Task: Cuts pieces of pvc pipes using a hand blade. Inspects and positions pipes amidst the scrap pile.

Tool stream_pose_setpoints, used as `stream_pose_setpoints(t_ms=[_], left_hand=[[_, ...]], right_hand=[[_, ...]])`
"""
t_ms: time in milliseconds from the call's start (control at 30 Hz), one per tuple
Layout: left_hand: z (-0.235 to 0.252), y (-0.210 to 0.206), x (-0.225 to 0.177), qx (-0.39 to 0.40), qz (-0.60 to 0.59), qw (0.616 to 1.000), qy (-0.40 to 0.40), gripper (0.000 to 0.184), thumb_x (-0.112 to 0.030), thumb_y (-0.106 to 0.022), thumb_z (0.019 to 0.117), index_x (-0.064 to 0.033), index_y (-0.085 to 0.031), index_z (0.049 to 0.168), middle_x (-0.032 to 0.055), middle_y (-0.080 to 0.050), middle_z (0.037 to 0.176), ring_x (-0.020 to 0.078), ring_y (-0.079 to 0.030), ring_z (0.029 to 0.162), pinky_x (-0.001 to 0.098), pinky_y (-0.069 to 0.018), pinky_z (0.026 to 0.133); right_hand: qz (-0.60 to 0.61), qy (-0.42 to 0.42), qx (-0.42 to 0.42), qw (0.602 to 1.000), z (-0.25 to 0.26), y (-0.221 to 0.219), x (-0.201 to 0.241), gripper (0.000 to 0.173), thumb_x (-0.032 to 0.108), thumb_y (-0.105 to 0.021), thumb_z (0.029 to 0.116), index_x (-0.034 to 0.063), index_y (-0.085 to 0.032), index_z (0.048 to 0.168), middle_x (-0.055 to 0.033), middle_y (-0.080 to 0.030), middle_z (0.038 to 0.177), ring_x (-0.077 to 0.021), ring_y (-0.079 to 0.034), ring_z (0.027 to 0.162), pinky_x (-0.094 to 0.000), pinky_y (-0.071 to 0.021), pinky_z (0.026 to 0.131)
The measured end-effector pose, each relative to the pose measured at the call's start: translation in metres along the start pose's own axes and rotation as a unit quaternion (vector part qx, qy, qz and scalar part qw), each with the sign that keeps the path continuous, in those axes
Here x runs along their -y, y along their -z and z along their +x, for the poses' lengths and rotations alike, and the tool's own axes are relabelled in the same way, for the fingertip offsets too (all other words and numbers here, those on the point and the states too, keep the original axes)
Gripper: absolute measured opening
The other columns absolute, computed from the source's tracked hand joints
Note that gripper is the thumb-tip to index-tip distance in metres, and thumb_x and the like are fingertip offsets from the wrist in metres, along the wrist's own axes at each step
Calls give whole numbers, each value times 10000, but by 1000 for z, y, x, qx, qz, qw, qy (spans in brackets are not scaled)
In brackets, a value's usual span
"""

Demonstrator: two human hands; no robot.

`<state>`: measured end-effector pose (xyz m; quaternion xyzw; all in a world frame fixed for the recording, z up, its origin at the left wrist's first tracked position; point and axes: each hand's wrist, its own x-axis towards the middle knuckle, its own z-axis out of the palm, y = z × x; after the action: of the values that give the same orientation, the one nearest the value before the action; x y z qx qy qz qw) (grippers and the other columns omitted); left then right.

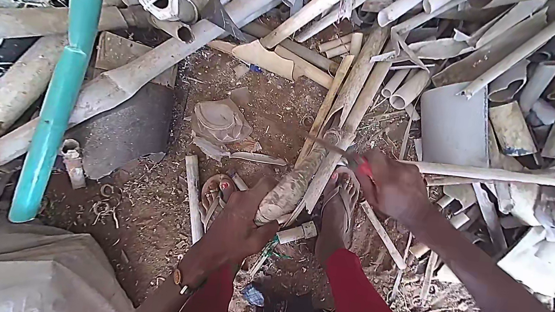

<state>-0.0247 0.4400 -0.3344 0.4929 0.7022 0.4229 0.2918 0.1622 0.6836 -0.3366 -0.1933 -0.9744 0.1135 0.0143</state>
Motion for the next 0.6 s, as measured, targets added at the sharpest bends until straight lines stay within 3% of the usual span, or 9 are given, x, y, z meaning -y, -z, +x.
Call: stream_pose_setpoints(t_ms=[33, 100, 233, 300, 367, 400, 433, 533, 600], left_hand=[[1, 0, 0, 13, 38, 999, -24, 405, -218, -651, 830, -1, -593, 1168, 85, -690, 890, 44, -659, 801, 200, -541, 730], [1, -3, -1, 29, 77, 995, -53, 367, -239, -631, 842, -37, -599, 1146, 91, -679, 846, 97, -667, 767, 238, -541, 680], [2, -1, 6, 23, 82, 994, -62, 393, -250, -638, 834, -33, -604, 1159, 96, -684, 847, 94, -669, 767, 229, -539, 677], [-1, 0, 7, 25, 82, 995, -59, 388, -250, -641, 839, -33, -600, 1158, 103, -684, 849, 100, -672, 779, 238, -540, 689], [-1, -1, 8, 24, 46, 998, -32, 396, -236, -640, 835, -25, -591, 1166, 73, -681, 867, 44, -658, 800, 198, -535, 725], [-4, -2, 7, 20, -7, 1000, 1, 427, -216, -644, 835, 9, -574, 1191, 51, -672, 876, 8, -640, 792, 172, -528, 727], [-4, -6, 5, 1, -85, 995, 48, 467, -188, -657, 838, 32, -543, 1234, 10, -662, 871, -19, -630, 746, 162, -541, 680], [-1, -12, -5, -75, -261, 948, 164, 560, -85, -647, 758, -37, -445, 1277, -116, -651, 803, -15, -611, 580, 182, -529, 479], [2, -13, -12, -109, -303, 925, 204, 572, -12, -609, 728, -52, -424, 1267, -120, -657, 777, -6, -604, 533, 177, -512, 439]], right_hand=[[-15, -56, 140, 988, 8, 0, -8, 286, 236, -499, 1059, -18, -564, 1173, -190, -630, 729, -405, -678, 667, -530, -520, 561], [-53, -85, 224, 969, 20, 6, -21, 303, 302, -538, 1057, 36, -554, 1202, -159, -633, 720, -404, -686, 695, -533, -516, 574], [0, 37, -39, 999, 22, 26, -7, 421, 411, -457, 1030, 13, -590, 996, -72, -524, 585, -275, -563, 462, -411, -408, 397], [2, 58, -42, 997, 23, 11, -19, 384, 367, -478, 1016, 2, -589, 979, -104, -548, 599, -307, -583, 479, -443, -433, 408], [-22, -60, 131, 989, 31, 15, -16, 381, 323, -480, 1087, -40, -590, 1121, -219, -643, 745, -438, -681, 700, -562, -523, 598], [4, -168, 252, 953, 43, 36, 2, 431, 299, -448, 1111, -74, -541, 1305, -298, -675, 961, -504, -680, 945, -619, -523, 801], [22, -219, 291, 931, 50, 49, 13, 444, 295, -437, 1114, -59, -501, 1374, -306, -670, 1034, -506, -665, 1025, -623, -512, 857], [95, -111, 30, 989, 11, 14, 16, 386, 307, -433, 1078, -42, -569, 1175, -142, -598, 665, -343, -637, 567, -497, -516, 493], [111, -60, -106, 986, -8, -21, 24, 406, 350, -428, 1082, -23, -579, 1135, -95, -594, 643, -251, -603, 491, -403, -499, 434]])
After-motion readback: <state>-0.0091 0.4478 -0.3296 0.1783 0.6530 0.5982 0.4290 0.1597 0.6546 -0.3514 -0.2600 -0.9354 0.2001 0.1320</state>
